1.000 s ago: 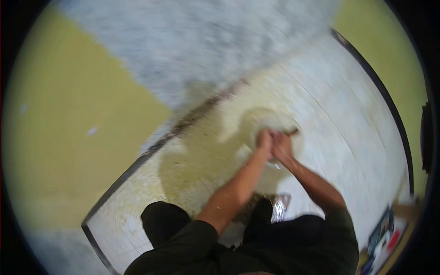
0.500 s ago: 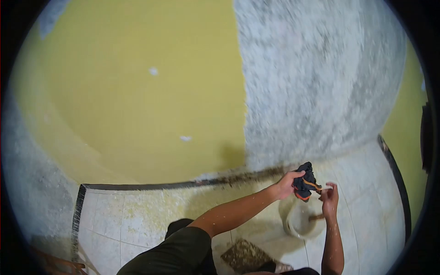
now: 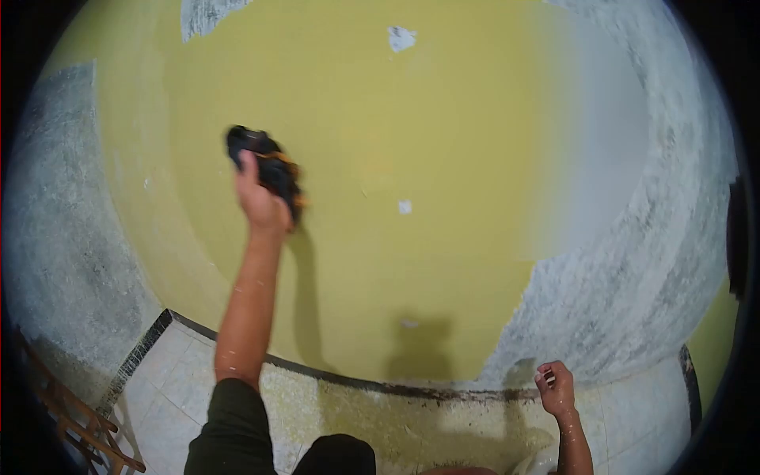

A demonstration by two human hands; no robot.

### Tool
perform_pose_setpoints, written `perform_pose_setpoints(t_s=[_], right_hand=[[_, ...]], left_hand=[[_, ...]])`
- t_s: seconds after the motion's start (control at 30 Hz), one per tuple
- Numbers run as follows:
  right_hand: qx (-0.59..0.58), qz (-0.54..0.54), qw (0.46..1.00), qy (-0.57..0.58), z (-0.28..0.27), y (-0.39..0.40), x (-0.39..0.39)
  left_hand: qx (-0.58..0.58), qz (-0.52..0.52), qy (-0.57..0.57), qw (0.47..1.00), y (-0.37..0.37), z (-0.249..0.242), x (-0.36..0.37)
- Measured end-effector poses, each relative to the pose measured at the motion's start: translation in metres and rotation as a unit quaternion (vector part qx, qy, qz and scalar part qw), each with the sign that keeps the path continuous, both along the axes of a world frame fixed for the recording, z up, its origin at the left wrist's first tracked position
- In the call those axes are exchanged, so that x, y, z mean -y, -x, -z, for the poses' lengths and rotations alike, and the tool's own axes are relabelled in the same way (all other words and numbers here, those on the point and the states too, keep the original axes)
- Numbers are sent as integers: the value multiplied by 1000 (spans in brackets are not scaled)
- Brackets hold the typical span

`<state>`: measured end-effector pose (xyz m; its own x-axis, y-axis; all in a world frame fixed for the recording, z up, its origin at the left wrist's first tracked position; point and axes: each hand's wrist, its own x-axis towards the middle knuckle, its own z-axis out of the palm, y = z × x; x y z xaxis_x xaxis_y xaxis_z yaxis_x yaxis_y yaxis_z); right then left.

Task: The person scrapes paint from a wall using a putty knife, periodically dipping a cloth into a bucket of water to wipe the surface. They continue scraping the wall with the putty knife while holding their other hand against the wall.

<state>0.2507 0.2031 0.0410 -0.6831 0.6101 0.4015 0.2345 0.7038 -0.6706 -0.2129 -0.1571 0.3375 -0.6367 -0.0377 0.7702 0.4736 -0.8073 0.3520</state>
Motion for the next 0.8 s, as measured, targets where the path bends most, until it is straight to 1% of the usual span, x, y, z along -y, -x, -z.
perform_pose_setpoints(t_s=[0.03,0.07,0.1,0.13,0.17,0.2,0.23,0.27,0.3,0.33,0.37,0.4,0.43,0.47,0.5,0.53,0.57,0.6,0.63,0.67,0.73,0.77,0.8], right_hand=[[-4,-5,1000,-5,-28,19,-1],[-42,-11,998,-50,-55,36,-1],[-80,-14,992,-92,-81,54,-3],[-128,6,975,-184,-106,71,-6],[-174,28,946,-272,-132,86,-10],[-204,47,934,-290,-156,100,-11],[-233,67,920,-307,-177,111,-12],[-245,96,905,-333,-196,121,-14],[-257,124,889,-358,-213,129,-16],[-254,129,890,-356,-230,138,-14],[-283,148,863,-392,-247,146,-10],[-310,168,832,-428,-260,152,-11],[-312,156,848,-399,-261,162,-20],[-321,159,841,-406,-264,176,-25],[-333,162,832,-414,-265,190,-27],[-330,161,833,-415,-261,196,-23],[-326,192,833,-403,-257,201,-19],[-324,222,831,-393,-256,207,-15],[-322,218,831,-397,-250,211,-9],[-318,225,844,-368,-237,214,1],[-308,223,867,-322,-206,212,31],[-303,215,876,-307,-188,209,48],[-291,212,888,-285,-164,204,59]], left_hand=[[0,-95,-35,995,12,-27,26],[37,-203,-55,977,28,-52,54],[25,-302,-116,946,60,-78,84],[23,-468,-167,867,109,-105,117],[-40,-548,-169,818,131,-130,141],[-41,-594,-73,800,149,-147,163],[-43,-589,-69,804,169,-156,175],[33,-612,20,790,193,-162,182],[107,-628,110,763,218,-167,190],[93,-649,101,748,261,-170,199],[92,-645,103,752,261,-180,191],[91,-695,118,703,252,-191,176],[91,-742,135,650,242,-198,161],[-11,-721,114,683,211,-215,136],[-111,-730,80,670,192,-237,107],[-130,-763,63,630,165,-258,63],[-148,-790,61,592,119,-274,13],[-168,-788,41,591,73,-290,-37],[-194,-771,32,605,11,-299,-83],[-290,-706,-32,645,-16,-313,-133],[-367,-603,-12,709,-87,-296,-221],[-415,-611,60,671,-126,-269,-250],[-478,-570,65,665,-153,-238,-288]])
